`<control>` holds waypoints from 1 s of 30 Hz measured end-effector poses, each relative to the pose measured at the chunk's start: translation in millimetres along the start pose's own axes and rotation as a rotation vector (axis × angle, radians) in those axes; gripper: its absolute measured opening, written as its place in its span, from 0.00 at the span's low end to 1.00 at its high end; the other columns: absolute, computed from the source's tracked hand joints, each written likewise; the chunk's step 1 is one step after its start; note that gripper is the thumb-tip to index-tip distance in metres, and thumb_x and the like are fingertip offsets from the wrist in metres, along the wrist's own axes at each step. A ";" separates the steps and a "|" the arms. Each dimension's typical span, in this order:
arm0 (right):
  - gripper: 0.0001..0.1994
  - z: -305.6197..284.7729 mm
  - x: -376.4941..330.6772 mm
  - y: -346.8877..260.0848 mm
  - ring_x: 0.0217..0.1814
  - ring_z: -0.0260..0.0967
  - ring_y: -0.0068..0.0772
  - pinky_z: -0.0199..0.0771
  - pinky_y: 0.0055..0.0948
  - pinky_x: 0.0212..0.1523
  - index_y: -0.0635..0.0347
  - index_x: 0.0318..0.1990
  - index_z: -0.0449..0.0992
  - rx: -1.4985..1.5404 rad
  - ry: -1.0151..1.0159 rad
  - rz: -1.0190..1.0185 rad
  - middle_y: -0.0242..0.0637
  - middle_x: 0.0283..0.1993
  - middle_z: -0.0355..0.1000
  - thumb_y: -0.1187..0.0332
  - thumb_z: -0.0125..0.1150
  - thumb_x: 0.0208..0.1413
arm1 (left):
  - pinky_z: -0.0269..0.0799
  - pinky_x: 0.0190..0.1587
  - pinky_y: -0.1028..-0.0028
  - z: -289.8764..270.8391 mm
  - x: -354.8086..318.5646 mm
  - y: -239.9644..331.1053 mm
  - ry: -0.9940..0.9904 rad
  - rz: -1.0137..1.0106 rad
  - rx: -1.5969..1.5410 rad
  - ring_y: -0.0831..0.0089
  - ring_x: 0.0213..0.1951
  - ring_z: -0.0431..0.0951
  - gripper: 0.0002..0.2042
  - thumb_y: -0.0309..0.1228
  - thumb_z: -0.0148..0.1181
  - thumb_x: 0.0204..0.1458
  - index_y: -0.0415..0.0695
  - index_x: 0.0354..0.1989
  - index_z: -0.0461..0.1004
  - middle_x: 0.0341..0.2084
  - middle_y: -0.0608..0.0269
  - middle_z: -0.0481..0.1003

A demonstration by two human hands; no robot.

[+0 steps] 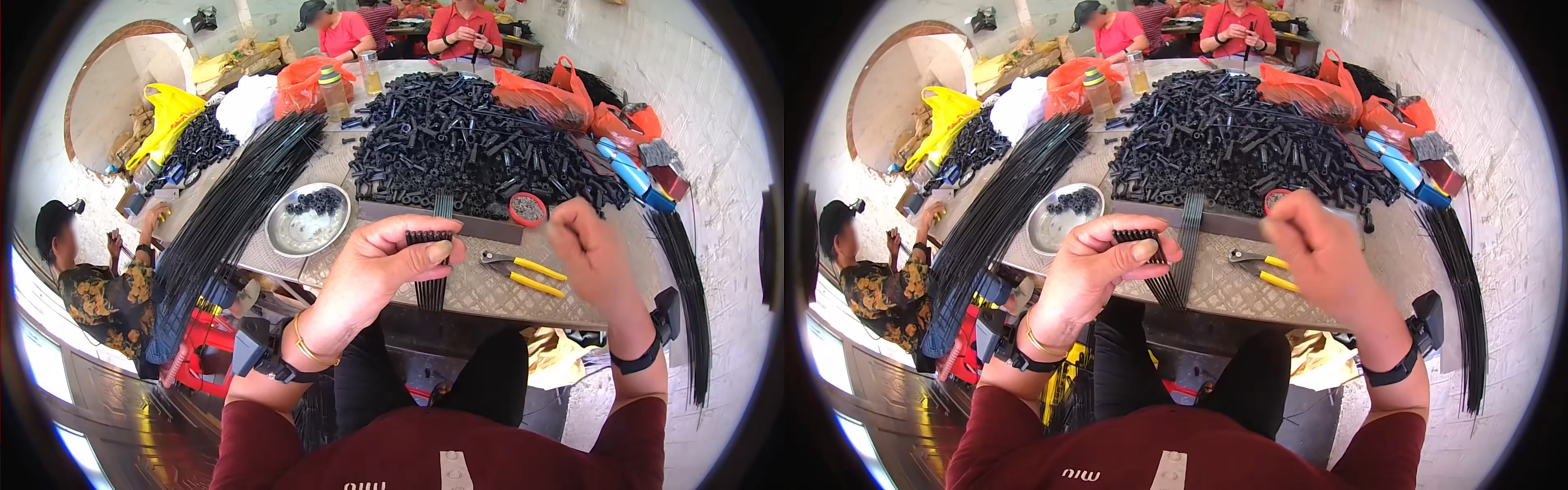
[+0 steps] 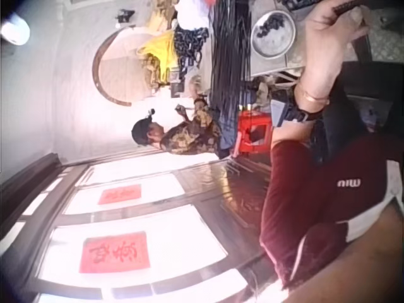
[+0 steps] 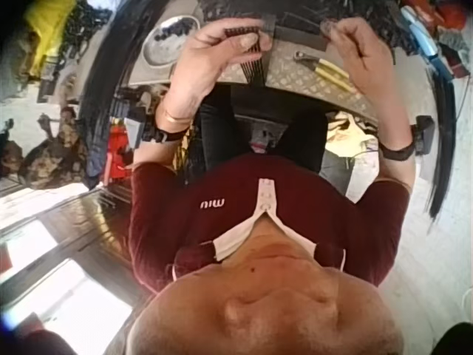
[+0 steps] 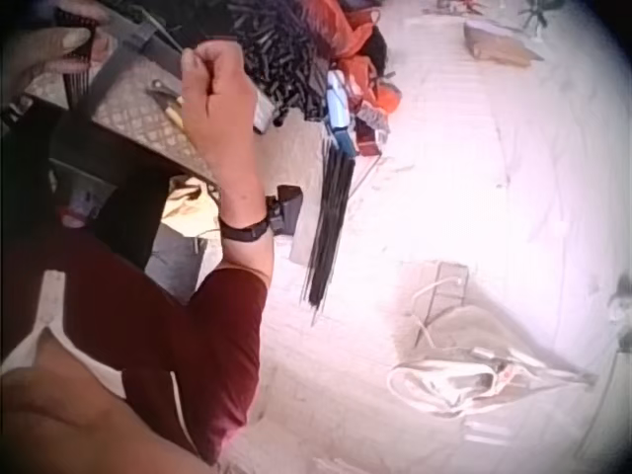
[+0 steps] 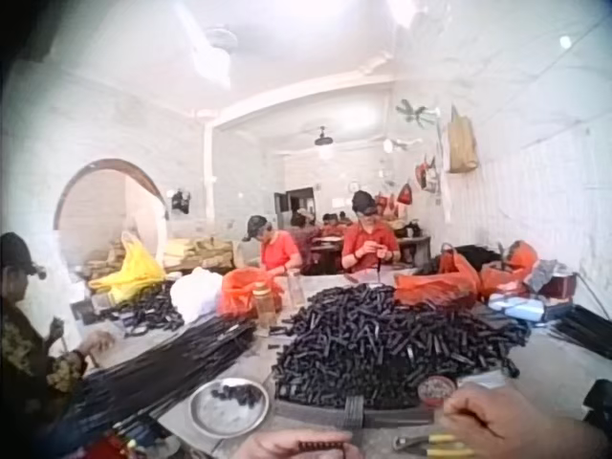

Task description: Assembling black umbrella ribs and stretchers using manual assembly and pliers.

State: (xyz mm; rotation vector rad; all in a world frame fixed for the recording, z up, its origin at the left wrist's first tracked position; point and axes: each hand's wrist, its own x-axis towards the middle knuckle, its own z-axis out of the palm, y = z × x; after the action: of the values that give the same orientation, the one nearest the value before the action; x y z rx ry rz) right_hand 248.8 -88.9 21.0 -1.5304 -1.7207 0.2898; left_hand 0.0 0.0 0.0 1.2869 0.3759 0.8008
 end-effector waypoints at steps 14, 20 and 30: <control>0.02 17.2 -7.8 -27.6 0.26 0.65 0.32 0.64 0.25 0.28 0.62 0.35 0.70 0.057 -0.011 -0.362 0.37 0.28 0.68 0.75 0.53 0.54 | 0.76 0.46 0.68 1.2 -12.9 0.7 -0.018 0.033 -0.008 0.66 0.42 0.78 0.09 0.22 0.55 0.53 0.37 0.43 0.74 0.37 0.53 0.77; 0.02 15.6 -9.9 -30.6 0.25 0.64 0.33 0.65 0.26 0.28 0.63 0.34 0.71 0.050 -0.047 -0.299 0.37 0.28 0.69 0.75 0.54 0.54 | 0.76 0.46 0.68 0.7 -13.1 -1.1 -0.014 0.026 -0.005 0.65 0.42 0.78 0.09 0.22 0.54 0.53 0.37 0.43 0.74 0.37 0.53 0.77; 0.03 19.3 -8.6 -23.0 0.26 0.65 0.34 0.65 0.26 0.29 0.62 0.35 0.70 0.054 -0.009 -0.352 0.37 0.28 0.68 0.75 0.54 0.53 | 0.75 0.46 0.68 2.8 -14.9 1.7 0.008 0.015 0.016 0.65 0.42 0.78 0.09 0.22 0.54 0.53 0.36 0.42 0.74 0.37 0.52 0.77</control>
State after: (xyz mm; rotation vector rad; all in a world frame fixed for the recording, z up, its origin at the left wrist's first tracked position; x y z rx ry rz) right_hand 218.4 -96.0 19.6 -1.1619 -1.9343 0.1589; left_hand -8.9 -12.5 -0.3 1.3029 0.3806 0.8170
